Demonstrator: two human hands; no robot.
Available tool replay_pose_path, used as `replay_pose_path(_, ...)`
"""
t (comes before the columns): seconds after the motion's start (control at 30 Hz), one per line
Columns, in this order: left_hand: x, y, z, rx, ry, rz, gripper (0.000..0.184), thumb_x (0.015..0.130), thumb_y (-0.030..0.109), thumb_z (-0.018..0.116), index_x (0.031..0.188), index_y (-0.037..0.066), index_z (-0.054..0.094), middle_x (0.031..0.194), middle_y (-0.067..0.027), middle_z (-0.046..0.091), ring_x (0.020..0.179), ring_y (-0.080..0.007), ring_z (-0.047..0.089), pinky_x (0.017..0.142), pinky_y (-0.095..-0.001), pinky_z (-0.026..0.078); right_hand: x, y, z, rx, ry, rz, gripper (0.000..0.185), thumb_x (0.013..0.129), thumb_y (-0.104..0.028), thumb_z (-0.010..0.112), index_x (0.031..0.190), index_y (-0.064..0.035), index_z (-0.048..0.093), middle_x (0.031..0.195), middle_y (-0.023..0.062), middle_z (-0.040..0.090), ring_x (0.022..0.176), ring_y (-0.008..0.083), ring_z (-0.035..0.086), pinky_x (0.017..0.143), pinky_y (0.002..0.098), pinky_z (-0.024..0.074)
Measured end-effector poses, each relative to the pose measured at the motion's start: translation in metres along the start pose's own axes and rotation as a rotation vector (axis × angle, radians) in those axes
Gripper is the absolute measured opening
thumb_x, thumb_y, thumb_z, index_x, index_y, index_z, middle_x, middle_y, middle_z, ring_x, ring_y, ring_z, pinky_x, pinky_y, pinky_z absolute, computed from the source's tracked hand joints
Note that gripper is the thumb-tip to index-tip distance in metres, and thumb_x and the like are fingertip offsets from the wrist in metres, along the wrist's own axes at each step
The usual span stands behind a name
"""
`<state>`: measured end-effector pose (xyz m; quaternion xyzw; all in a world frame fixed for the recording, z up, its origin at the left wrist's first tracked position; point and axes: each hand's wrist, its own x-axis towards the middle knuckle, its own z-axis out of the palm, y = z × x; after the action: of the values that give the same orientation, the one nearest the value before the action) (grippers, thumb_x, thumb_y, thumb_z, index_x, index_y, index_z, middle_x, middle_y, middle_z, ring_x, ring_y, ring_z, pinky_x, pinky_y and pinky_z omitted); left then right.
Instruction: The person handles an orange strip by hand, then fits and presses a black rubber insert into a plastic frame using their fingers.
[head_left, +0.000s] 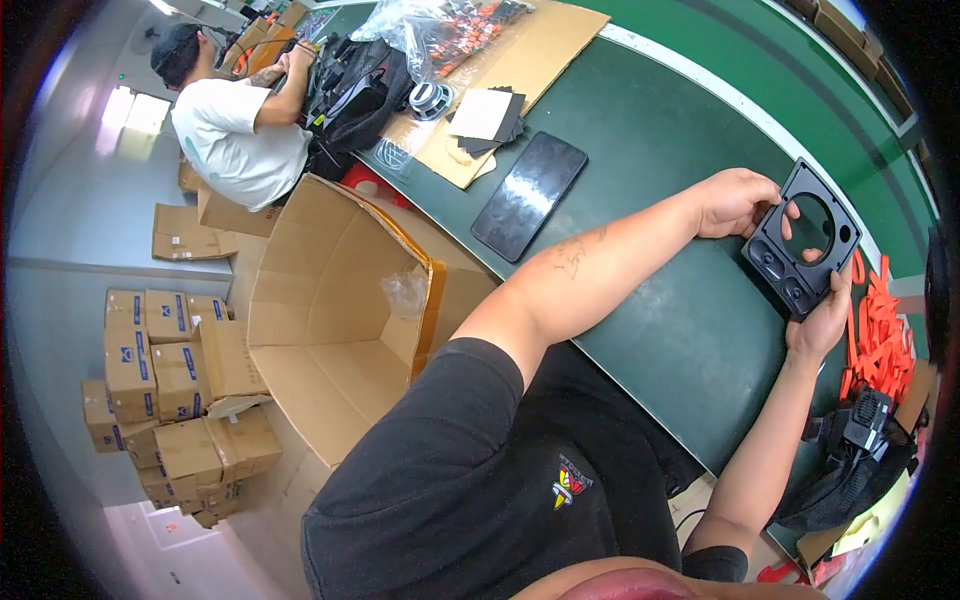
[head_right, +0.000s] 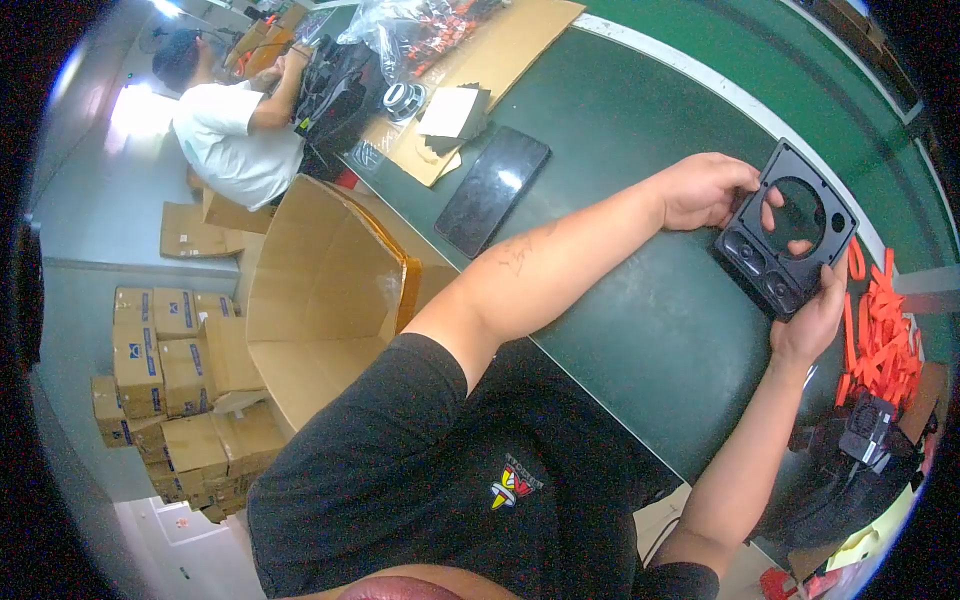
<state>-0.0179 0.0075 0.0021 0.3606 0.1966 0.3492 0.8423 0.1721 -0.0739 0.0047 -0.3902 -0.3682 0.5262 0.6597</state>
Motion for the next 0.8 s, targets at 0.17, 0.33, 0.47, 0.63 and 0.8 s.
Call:
replay_pose_path(0.17, 0.0, 0.0, 0.001, 0.015, 0.0, 0.008, 0.03, 0.088, 0.01, 0.038, 0.103, -0.006, 0.058, 0.084, -0.017, 0.064, 0.078, -0.0248, 0.064, 0.072, -0.0384, 0.053, -0.001, -0.002, 0.001, -0.009, -0.016, 0.004, 0.047, 0.091, -0.015, 0.03, 0.136, -0.0005, 0.033, 0.099, 0.0135, 0.059, 0.086, 0.0202, 0.06, 0.079, 0.0335, 0.0522)
replay_pose_path(0.33, 0.002, -0.001, -0.001, 0.008, -0.001, 0.001, 0.03, 0.088, 0.011, 0.038, 0.103, -0.006, 0.058, 0.085, -0.0172, 0.064, 0.079, -0.025, 0.064, 0.073, -0.0386, 0.053, -0.001, -0.004, 0.013, 0.005, 0.124, -0.016, 0.046, 0.092, -0.016, 0.031, 0.135, -0.0004, 0.035, 0.099, 0.0135, 0.059, 0.085, 0.0203, 0.06, 0.078, 0.0335, 0.0525)
replay_pose_path(0.47, 0.0, 0.0, 0.0, 0.015, -0.003, 0.005, 0.03, 0.088, 0.011, 0.037, 0.103, -0.006, 0.058, 0.085, -0.0172, 0.064, 0.08, -0.0252, 0.064, 0.073, -0.0389, 0.053, 0.001, -0.001, 0.002, 0.004, 0.019, -0.02, 0.045, 0.092, -0.016, 0.031, 0.134, -0.0006, 0.036, 0.099, 0.0134, 0.06, 0.085, 0.0202, 0.061, 0.078, 0.0334, 0.0526)
replay_pose_path(0.63, 0.001, 0.0, 0.0, 0.011, 0.002, 0.001, 0.03, 0.088, 0.011, 0.037, 0.102, -0.006, 0.058, 0.085, -0.0173, 0.064, 0.08, -0.0254, 0.064, 0.073, -0.0388, 0.053, 0.0, 0.0, 0.002, -0.021, 0.037, -0.017, 0.046, 0.092, -0.016, 0.031, 0.135, -0.0007, 0.035, 0.099, 0.0136, 0.06, 0.085, 0.0201, 0.061, 0.077, 0.033, 0.0528)
replay_pose_path(0.8, -0.001, 0.0, 0.001, 0.019, 0.012, -0.001, 0.03, 0.088, 0.011, 0.038, 0.102, -0.006, 0.058, 0.085, -0.0173, 0.064, 0.079, -0.0255, 0.064, 0.074, -0.0388, 0.053, 0.0, -0.001, 0.003, 0.003, 0.082, -0.011, 0.047, 0.091, -0.015, 0.031, 0.136, -0.0002, 0.034, 0.099, 0.0135, 0.06, 0.087, 0.0203, 0.06, 0.079, 0.0333, 0.0509)
